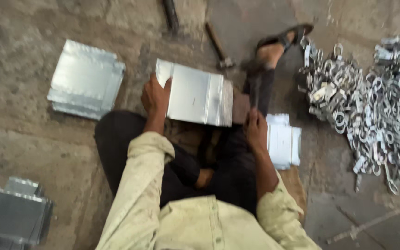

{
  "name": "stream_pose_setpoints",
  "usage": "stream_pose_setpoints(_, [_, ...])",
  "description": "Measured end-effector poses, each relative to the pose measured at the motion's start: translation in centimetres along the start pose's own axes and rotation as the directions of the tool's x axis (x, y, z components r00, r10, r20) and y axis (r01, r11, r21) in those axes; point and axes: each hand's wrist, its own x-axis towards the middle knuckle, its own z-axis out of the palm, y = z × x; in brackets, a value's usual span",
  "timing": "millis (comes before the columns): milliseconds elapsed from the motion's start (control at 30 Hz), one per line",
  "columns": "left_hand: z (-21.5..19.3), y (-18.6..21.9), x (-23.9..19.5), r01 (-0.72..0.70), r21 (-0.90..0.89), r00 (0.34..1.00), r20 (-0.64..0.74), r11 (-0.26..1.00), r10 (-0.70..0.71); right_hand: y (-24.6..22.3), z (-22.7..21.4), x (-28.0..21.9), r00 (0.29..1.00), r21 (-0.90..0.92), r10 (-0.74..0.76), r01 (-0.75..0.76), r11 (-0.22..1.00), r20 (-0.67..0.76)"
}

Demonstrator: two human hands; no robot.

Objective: The person hammers the edges of a metal sheet against a block on the floor while sitting cross-legged.

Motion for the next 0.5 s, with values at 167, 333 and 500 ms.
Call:
stream_pose_setpoints(167, [-0.6, 0.7, 0.6, 0.002, -0.008, 1.000, -0.011, 1.000, -0.002, 3.6, 1.8, 0.0, 0.943, -0.336, -0.334, 0.320, 0.886, 0.019])
stream_pose_setpoints(333, [-0.1, 0.4, 1.0, -0.001, -0.006, 0.999, -0.035, 1.000, 0.000, 2.3, -0.4, -0.2, 0.999, -0.433, -0.038, 0.044, 0.900, 0.023])
stream_pose_setpoints(500, [-0.2, 0.7, 0.5, 0.022, 0.001, 1.000, -0.001, 1.000, -0.022, 2.6, 2.5, -1.6, 0.978, -0.418, -0.199, 0.210, 0.884, 0.071])
